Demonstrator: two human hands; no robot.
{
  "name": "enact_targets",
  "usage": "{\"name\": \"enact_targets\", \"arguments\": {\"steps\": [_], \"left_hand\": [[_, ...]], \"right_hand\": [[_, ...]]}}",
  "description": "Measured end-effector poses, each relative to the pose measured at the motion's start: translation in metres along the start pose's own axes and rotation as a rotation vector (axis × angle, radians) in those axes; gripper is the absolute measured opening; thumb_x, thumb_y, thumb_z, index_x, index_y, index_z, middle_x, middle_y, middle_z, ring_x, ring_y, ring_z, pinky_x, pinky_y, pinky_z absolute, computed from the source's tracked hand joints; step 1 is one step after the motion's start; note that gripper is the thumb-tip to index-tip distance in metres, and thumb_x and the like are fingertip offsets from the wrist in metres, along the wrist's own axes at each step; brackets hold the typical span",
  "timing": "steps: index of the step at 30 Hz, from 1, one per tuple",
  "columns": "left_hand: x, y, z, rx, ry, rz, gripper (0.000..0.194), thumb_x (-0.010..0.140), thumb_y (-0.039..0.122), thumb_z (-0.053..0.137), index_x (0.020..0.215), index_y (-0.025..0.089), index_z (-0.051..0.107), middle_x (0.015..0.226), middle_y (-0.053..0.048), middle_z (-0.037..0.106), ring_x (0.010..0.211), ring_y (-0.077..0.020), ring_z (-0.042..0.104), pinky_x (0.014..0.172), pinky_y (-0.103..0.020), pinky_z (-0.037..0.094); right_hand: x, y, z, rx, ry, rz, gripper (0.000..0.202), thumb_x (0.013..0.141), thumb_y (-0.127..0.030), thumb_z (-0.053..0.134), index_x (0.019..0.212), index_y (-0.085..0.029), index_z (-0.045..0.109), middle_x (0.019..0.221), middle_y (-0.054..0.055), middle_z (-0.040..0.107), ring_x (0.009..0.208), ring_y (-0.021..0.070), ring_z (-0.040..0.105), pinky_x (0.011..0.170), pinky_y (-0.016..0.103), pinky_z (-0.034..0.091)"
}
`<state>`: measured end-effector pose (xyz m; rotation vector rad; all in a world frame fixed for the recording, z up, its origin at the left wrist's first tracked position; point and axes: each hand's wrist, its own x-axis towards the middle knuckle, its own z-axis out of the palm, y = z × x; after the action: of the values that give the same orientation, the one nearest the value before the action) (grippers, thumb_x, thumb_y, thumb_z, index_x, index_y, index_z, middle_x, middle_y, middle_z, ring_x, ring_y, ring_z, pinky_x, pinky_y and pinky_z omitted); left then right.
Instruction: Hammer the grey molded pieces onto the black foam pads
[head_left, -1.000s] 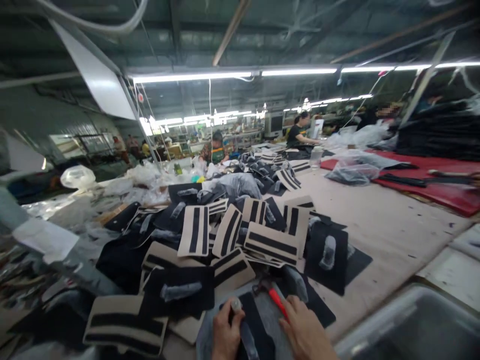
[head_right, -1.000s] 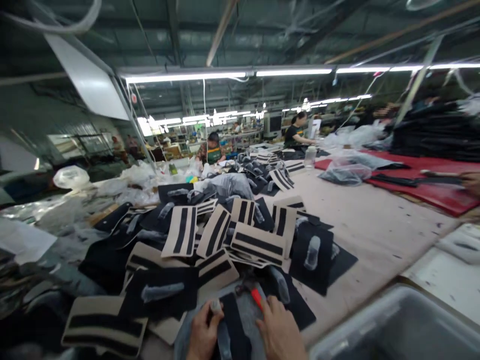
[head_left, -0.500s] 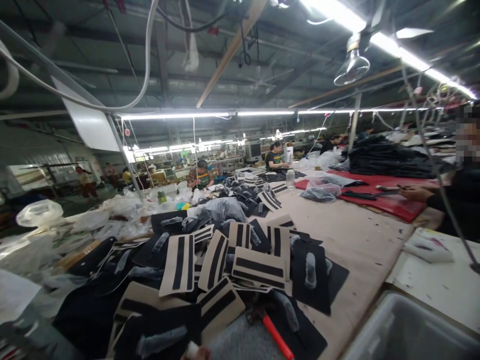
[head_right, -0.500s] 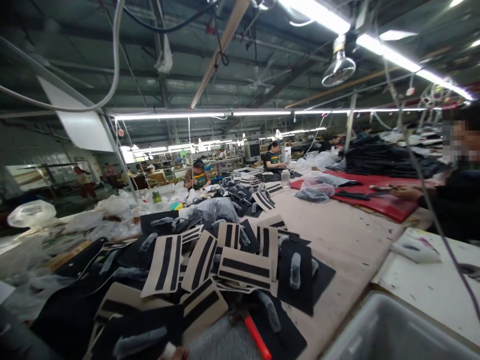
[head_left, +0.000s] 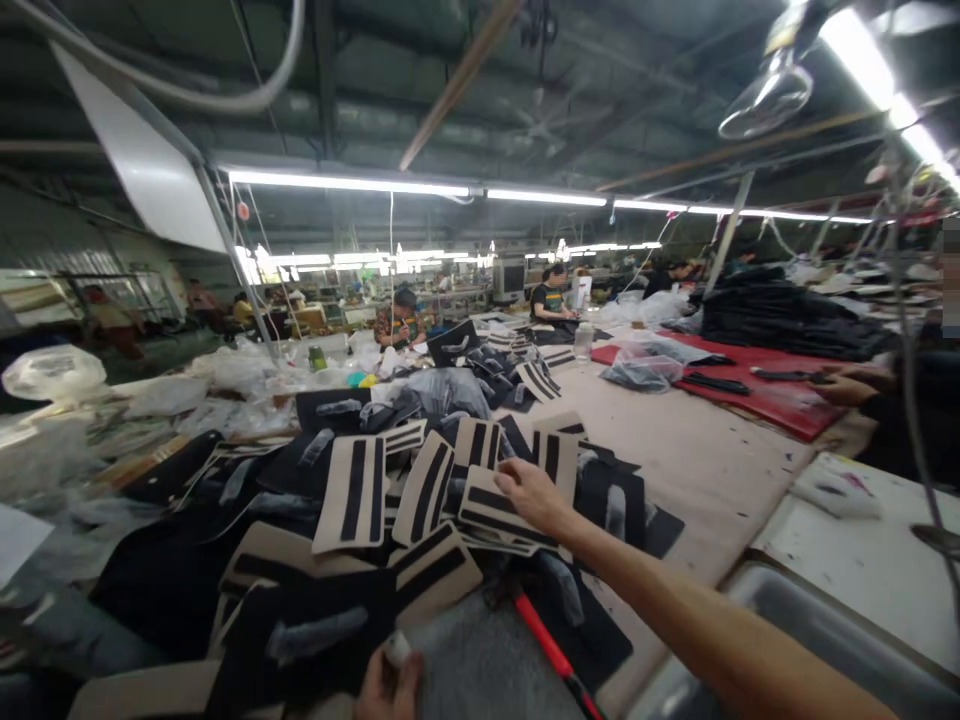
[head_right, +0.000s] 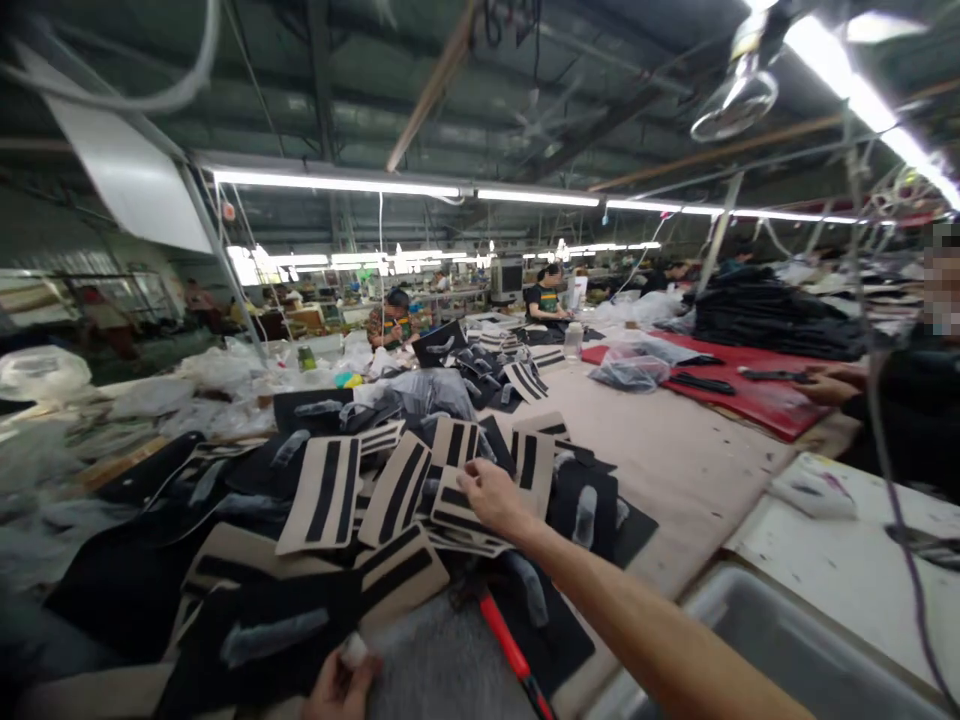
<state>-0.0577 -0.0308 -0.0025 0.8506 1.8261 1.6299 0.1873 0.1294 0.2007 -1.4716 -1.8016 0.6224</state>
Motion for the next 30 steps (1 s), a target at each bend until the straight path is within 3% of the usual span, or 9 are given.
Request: {"name": "enact_targets", "arguments": {"steps": [3, 7, 10, 13, 16, 19, 22, 26, 30], "left_hand": [[-0.001, 0.005, -0.007, 0.066, -0.122, -0.022, 0.055, 0.060, 0.061, 0.073, 0.093, 0.018, 0.068, 0.084, -0.009, 0.076, 0.084, -0.0299, 0.072, 0.075, -0.036, 0.057], [0.000, 0.009, -0.006, 0.118, -0.133, -0.053, 0.059, 0.061, 0.062, 0.072, 0.099, 0.016, 0.066, 0.084, -0.009, 0.075, 0.084, -0.0281, 0.071, 0.076, -0.035, 0.056], [-0.001, 0.011, -0.004, 0.132, -0.116, -0.053, 0.057, 0.061, 0.061, 0.072, 0.096, 0.016, 0.066, 0.081, -0.008, 0.074, 0.082, -0.0274, 0.071, 0.075, -0.035, 0.055], [-0.002, 0.013, -0.002, 0.094, -0.120, -0.040, 0.053, 0.063, 0.057, 0.073, 0.094, 0.016, 0.066, 0.082, -0.007, 0.073, 0.080, -0.0255, 0.071, 0.075, -0.033, 0.055], [-0.004, 0.013, -0.001, 0.043, -0.111, -0.040, 0.049, 0.064, 0.053, 0.074, 0.095, 0.016, 0.065, 0.083, -0.007, 0.073, 0.079, -0.0240, 0.071, 0.074, -0.032, 0.056], [-0.004, 0.012, 0.000, 0.034, -0.109, -0.041, 0.048, 0.064, 0.051, 0.075, 0.095, 0.016, 0.065, 0.084, -0.007, 0.073, 0.079, -0.0237, 0.071, 0.074, -0.032, 0.056], [-0.003, 0.010, 0.000, 0.030, -0.117, -0.038, 0.048, 0.065, 0.051, 0.074, 0.096, 0.016, 0.065, 0.084, -0.007, 0.073, 0.079, -0.0232, 0.070, 0.073, -0.032, 0.056], [-0.003, 0.007, 0.000, 0.038, -0.118, -0.030, 0.046, 0.066, 0.050, 0.074, 0.096, 0.016, 0.065, 0.083, -0.005, 0.073, 0.077, -0.0221, 0.070, 0.074, -0.031, 0.055], [-0.005, 0.007, 0.000, -0.023, -0.106, -0.035, 0.042, 0.066, 0.047, 0.076, 0.091, 0.016, 0.065, 0.078, -0.004, 0.071, 0.074, -0.0197, 0.068, 0.072, -0.029, 0.053]], "right_hand": [[-0.055, 0.049, 0.036, -0.363, -0.015, -0.091, 0.035, 0.089, -0.024, 0.053, 0.121, -0.015, 0.064, 0.128, 0.014, 0.061, 0.116, 0.0262, 0.056, 0.099, 0.036, 0.041], [-0.059, 0.081, 0.040, -0.623, -0.027, -0.009, 0.042, 0.089, -0.016, 0.047, 0.130, -0.013, 0.057, 0.136, 0.017, 0.054, 0.123, 0.0277, 0.050, 0.101, 0.036, 0.037], [-0.049, 0.082, 0.038, -0.604, -0.119, -0.027, 0.037, 0.095, -0.028, 0.046, 0.127, -0.015, 0.059, 0.124, 0.013, 0.061, 0.114, 0.0234, 0.056, 0.095, 0.031, 0.040], [-0.051, 0.074, 0.045, -0.615, -0.288, -0.177, 0.042, 0.094, -0.046, 0.050, 0.122, -0.018, 0.061, 0.117, 0.012, 0.064, 0.109, 0.0249, 0.059, 0.092, 0.032, 0.041], [-0.054, 0.069, 0.052, -0.673, -0.439, -0.234, 0.032, 0.087, -0.042, 0.060, 0.104, -0.016, 0.068, 0.103, 0.013, 0.069, 0.097, 0.0262, 0.063, 0.084, 0.032, 0.042], [-0.042, 0.067, 0.041, -0.687, -0.357, -0.162, 0.021, 0.090, -0.019, 0.049, 0.093, -0.014, 0.069, 0.094, 0.014, 0.070, 0.090, 0.0234, 0.065, 0.077, 0.029, 0.040], [-0.024, 0.057, 0.011, -0.691, -0.159, -0.103, 0.030, 0.094, -0.016, 0.038, 0.099, -0.012, 0.066, 0.100, 0.016, 0.069, 0.097, 0.0238, 0.063, 0.079, 0.030, 0.039], [-0.029, 0.025, -0.023, -0.294, 0.155, 0.020, 0.026, 0.094, -0.033, 0.045, 0.087, -0.016, 0.063, 0.077, 0.007, 0.066, 0.076, 0.0189, 0.061, 0.066, 0.026, 0.041], [-0.096, 0.002, -0.006, 0.402, 0.052, 0.286, 0.029, 0.088, -0.046, 0.048, 0.085, -0.019, 0.057, 0.060, -0.002, 0.056, 0.046, 0.0122, 0.053, 0.043, 0.022, 0.039]]}}
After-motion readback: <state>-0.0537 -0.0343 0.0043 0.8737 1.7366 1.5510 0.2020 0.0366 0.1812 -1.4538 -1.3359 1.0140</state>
